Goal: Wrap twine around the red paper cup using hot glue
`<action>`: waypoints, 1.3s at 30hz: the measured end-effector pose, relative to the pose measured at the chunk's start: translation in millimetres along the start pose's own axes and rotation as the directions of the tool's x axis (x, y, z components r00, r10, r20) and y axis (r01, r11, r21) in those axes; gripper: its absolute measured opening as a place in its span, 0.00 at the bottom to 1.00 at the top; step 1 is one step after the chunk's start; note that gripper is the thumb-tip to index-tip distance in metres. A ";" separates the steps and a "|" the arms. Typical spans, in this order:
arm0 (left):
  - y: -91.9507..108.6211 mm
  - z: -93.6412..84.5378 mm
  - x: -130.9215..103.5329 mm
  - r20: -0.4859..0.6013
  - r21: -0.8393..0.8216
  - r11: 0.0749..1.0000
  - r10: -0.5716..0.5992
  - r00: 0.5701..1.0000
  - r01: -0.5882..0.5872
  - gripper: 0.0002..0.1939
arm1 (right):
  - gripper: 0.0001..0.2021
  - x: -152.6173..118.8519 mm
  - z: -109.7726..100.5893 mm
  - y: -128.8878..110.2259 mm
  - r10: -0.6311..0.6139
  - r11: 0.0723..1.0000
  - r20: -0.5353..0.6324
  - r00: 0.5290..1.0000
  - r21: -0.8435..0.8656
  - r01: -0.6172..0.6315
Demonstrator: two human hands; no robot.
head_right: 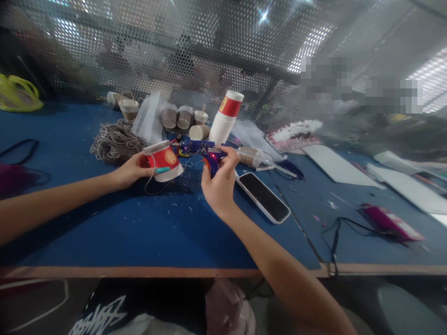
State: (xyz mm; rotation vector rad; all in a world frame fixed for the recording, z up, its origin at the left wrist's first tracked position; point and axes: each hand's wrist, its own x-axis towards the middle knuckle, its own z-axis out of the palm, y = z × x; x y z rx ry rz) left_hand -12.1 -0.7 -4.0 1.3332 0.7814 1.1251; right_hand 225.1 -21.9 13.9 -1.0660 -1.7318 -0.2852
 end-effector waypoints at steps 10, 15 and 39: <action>0.7 -1.0 -0.9 -0.030 0.049 0.998 0.047 0.998 -0.046 0.34 | 0.29 1.5 12.4 31.4 0.470 0.882 0.203 0.859 -0.148 -0.447; 2.1 -0.2 -1.5 -0.009 0.040 0.999 0.008 1.000 -0.007 0.34 | 0.26 10.7 0.5 25.3 0.298 0.910 0.135 0.945 -0.339 -0.239; 48.7 -8.2 1.6 0.256 0.425 0.904 -0.068 0.964 -0.049 0.24 | 0.20 9.1 -16.4 -18.1 -0.575 0.815 0.297 0.762 0.132 0.564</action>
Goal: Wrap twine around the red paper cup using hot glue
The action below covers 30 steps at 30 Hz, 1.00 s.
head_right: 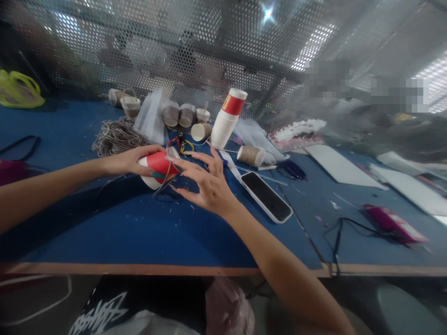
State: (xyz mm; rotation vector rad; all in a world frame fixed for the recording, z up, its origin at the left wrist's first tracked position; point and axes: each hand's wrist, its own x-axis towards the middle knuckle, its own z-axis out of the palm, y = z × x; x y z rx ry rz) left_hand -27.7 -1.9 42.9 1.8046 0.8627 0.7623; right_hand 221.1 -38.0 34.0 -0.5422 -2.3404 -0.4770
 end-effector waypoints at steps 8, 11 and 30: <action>-2.5 -4.7 -2.7 0.046 -0.098 0.994 -0.039 0.998 0.044 0.20 | 0.16 -1.1 -0.5 0.8 0.046 0.999 0.039 0.998 -0.009 -0.045; -1.9 -5.3 -2.8 0.066 -0.113 0.991 -0.062 0.996 0.069 0.21 | 0.15 0.2 -0.4 -0.5 0.030 1.000 0.015 0.999 -0.004 -0.030; -0.4 -8.0 -2.5 0.141 -0.141 0.982 -0.103 0.985 0.123 0.22 | 0.15 0.7 -7.8 -5.7 -0.093 0.996 -0.068 0.993 -0.008 0.093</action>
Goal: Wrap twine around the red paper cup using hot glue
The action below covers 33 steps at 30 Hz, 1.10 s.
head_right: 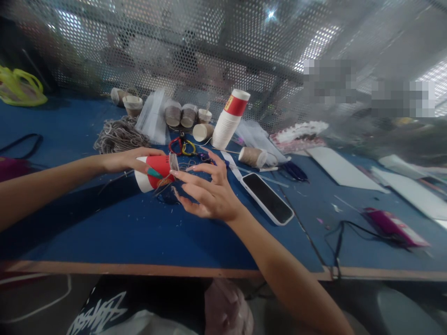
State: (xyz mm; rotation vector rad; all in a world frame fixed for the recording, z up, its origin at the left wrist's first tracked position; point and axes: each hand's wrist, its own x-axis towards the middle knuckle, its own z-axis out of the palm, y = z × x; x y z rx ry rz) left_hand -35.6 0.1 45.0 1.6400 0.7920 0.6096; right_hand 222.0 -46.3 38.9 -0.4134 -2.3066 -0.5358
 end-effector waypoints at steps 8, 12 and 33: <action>-1.9 -1.6 0.4 0.050 -0.089 0.995 -0.048 0.998 0.053 0.21 | 0.16 -2.5 -3.6 -2.9 -0.015 0.998 -0.087 0.996 0.065 0.021; -2.6 -1.6 0.1 0.044 -0.114 0.991 -0.059 0.997 0.064 0.23 | 0.18 -0.1 -3.7 -4.3 0.041 0.994 -0.078 0.996 0.104 -0.033; -7.7 -7.3 0.4 0.042 -0.217 0.975 -0.043 0.998 0.051 0.26 | 0.10 2.3 -5.5 -5.9 -0.002 0.999 -0.085 0.996 0.036 0.005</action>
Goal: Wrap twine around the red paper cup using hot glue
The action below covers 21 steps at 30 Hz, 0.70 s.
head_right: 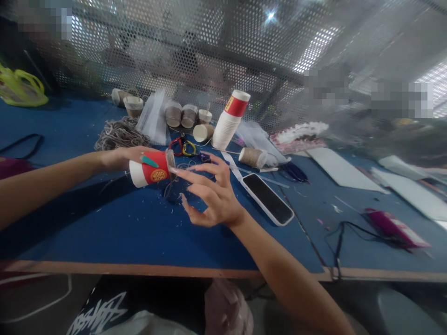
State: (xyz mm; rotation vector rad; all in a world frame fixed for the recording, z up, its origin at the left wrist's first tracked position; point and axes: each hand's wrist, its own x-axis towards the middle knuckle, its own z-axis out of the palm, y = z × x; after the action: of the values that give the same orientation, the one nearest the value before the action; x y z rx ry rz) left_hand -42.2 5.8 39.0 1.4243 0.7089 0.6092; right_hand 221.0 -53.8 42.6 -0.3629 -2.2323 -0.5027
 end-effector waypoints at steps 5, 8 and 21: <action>-0.7 -2.8 0.9 0.091 0.070 0.998 -0.012 0.996 0.005 0.30 | 0.10 0.5 4.2 0.6 0.028 0.999 0.096 0.995 -0.044 -0.024; -1.2 -4.1 0.9 0.097 0.102 0.995 -0.007 0.995 -0.003 0.31 | 0.07 -1.1 3.8 1.6 -0.024 0.999 0.058 0.998 -0.044 0.026; -7.4 -6.8 -1.5 0.094 0.086 0.995 0.042 0.995 -0.050 0.31 | 0.06 0.0 -5.0 3.1 -0.154 0.981 0.058 0.986 -0.113 0.160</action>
State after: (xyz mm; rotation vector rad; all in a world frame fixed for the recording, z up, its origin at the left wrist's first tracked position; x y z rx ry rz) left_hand -48.7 8.7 31.6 1.5443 0.6377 0.5498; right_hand 225.5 -53.4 46.3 -0.2624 -2.2965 -0.7187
